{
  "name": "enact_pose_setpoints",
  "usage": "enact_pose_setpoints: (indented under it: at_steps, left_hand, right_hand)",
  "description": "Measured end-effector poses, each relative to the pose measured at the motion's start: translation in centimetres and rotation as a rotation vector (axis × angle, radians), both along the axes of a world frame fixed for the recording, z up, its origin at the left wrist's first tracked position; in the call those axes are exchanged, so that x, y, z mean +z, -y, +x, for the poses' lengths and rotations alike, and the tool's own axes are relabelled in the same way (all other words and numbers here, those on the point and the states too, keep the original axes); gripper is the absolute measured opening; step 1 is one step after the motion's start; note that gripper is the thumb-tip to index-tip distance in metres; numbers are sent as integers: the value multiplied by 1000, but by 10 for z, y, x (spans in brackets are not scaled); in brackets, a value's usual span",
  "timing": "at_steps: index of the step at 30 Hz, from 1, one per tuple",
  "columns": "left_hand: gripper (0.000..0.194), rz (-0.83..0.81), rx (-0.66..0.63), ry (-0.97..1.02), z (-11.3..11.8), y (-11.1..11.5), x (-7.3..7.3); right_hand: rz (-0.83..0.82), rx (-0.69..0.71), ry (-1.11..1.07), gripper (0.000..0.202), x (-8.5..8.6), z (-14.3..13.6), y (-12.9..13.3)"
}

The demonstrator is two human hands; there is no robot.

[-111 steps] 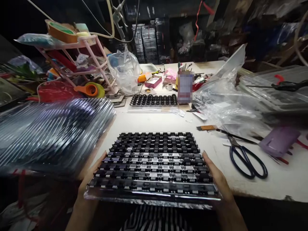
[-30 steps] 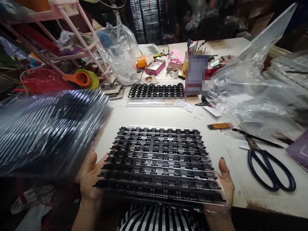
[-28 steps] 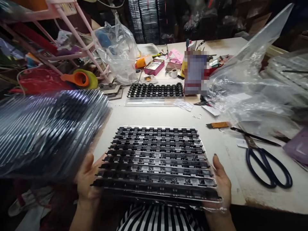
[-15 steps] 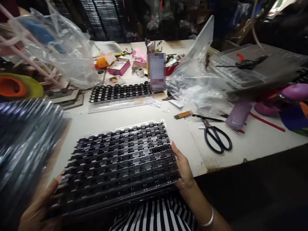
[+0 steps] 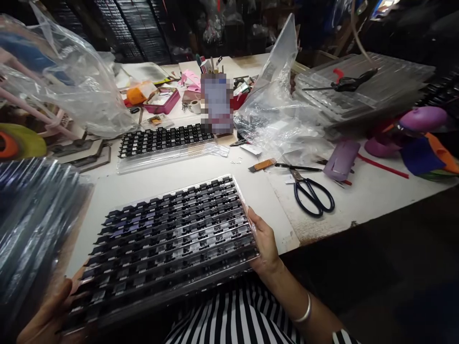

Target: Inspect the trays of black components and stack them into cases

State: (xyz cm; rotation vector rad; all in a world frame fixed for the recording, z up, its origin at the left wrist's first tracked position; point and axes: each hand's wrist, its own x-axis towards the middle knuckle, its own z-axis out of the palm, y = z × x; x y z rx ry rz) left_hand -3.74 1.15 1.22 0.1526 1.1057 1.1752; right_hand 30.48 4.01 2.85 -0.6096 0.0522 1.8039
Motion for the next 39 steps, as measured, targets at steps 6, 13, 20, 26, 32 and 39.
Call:
enact_pose_setpoints:
  at_steps: [6,13,20,26,32,39]
  left_hand:
    - [61,71,181,-169,22,-6,16]
    - [45,-197,307,-282,43,-13,34]
    - [46,-148,319,-274,41,-12,30]
    - [35,-86,321,-189,33,-9,23]
    - [32,20,351,-143,35,-8,20]
    - [28,109,293,-142,32,-5,14]
  right_hand:
    - [34,48,47,33,-6,1,4]
    - [13,99,40,33,-4,1,4]
    - [13,100,93,31,-8,3,4]
    - [-66,91,139,30,-8,3,5]
    - [-92,91,189,27,-4,2,6]
    - [-149,0,419,19,-11,4,10]
